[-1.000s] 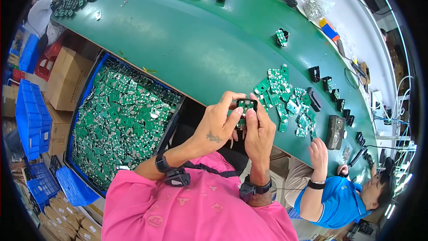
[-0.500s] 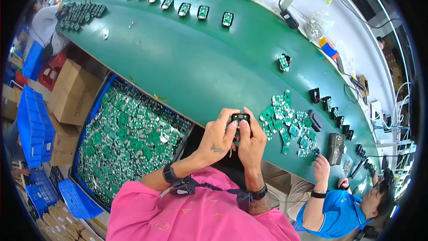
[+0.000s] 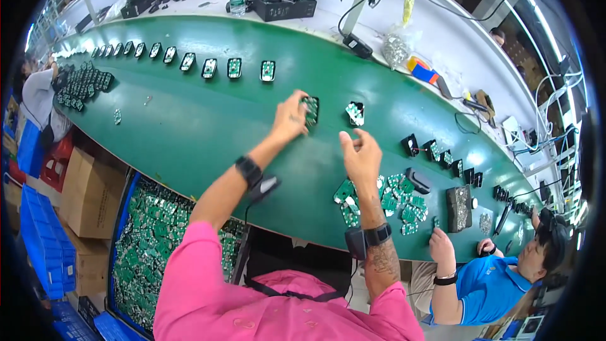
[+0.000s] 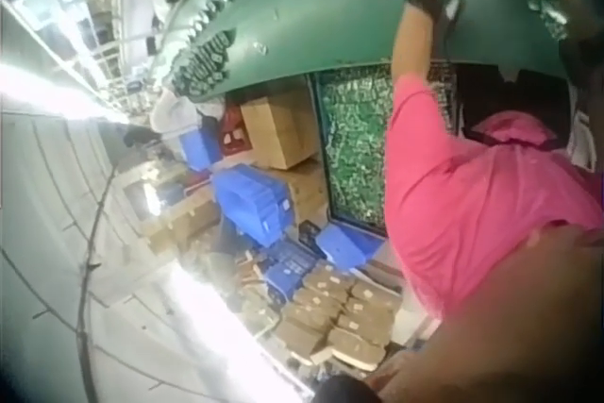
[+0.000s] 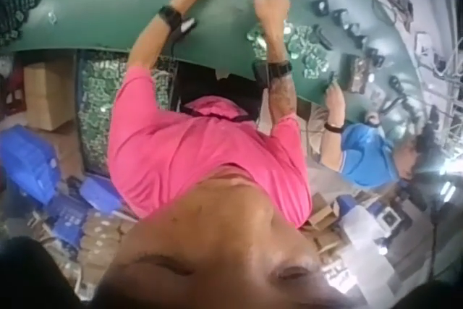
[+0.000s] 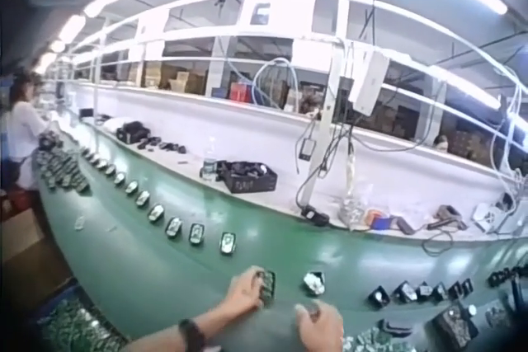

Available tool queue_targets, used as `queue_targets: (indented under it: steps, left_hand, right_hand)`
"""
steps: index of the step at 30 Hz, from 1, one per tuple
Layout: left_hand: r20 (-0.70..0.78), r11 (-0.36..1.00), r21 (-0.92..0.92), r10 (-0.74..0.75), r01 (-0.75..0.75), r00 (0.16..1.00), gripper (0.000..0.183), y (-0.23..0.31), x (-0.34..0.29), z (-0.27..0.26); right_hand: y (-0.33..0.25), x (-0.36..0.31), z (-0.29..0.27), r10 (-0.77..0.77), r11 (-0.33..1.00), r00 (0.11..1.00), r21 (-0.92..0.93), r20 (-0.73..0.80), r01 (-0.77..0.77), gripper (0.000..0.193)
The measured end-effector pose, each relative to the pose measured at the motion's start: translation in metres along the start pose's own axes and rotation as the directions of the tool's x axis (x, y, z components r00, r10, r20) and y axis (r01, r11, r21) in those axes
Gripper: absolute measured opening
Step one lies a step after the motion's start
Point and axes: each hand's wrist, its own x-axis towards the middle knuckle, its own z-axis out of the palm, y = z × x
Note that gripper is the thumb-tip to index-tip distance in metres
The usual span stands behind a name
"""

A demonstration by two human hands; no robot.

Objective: The person picks up a circuit board and a black plastic housing, fits the board into the housing by hand, and places the assembled unit onto the workbench. They then repeat the process with another circuit board and housing.

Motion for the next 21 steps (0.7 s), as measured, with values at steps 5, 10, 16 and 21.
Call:
queue_targets:
  steps: [5,10,16,21]
  left_hand:
    - [-0.286,0.962,0.262,0.158,-0.082,0.945,0.026,-0.061,0.094,-0.015]
    - [-0.282,0.854,0.516,0.239,-0.063,0.929,0.029,-0.058,0.101,-0.006]
    - [-0.057,0.976,0.185,0.13,-0.117,0.99,0.045,-0.015,0.034,0.002]
    - [0.142,0.969,-0.174,-0.152,0.176,0.978,0.058,0.012,-0.047,0.036]
  right_hand:
    - [0.037,0.044,0.013,-0.069,0.929,0.996,-0.368,-0.052,0.045,0.06]
    - [0.056,0.065,0.027,0.094,0.908,0.994,-0.414,0.058,-0.062,0.067]
    - [0.074,0.076,0.022,0.136,0.948,0.984,-0.305,0.111,-0.097,0.045]
    - [0.046,0.046,0.007,0.055,0.998,0.961,-0.042,0.27,-0.045,0.041]
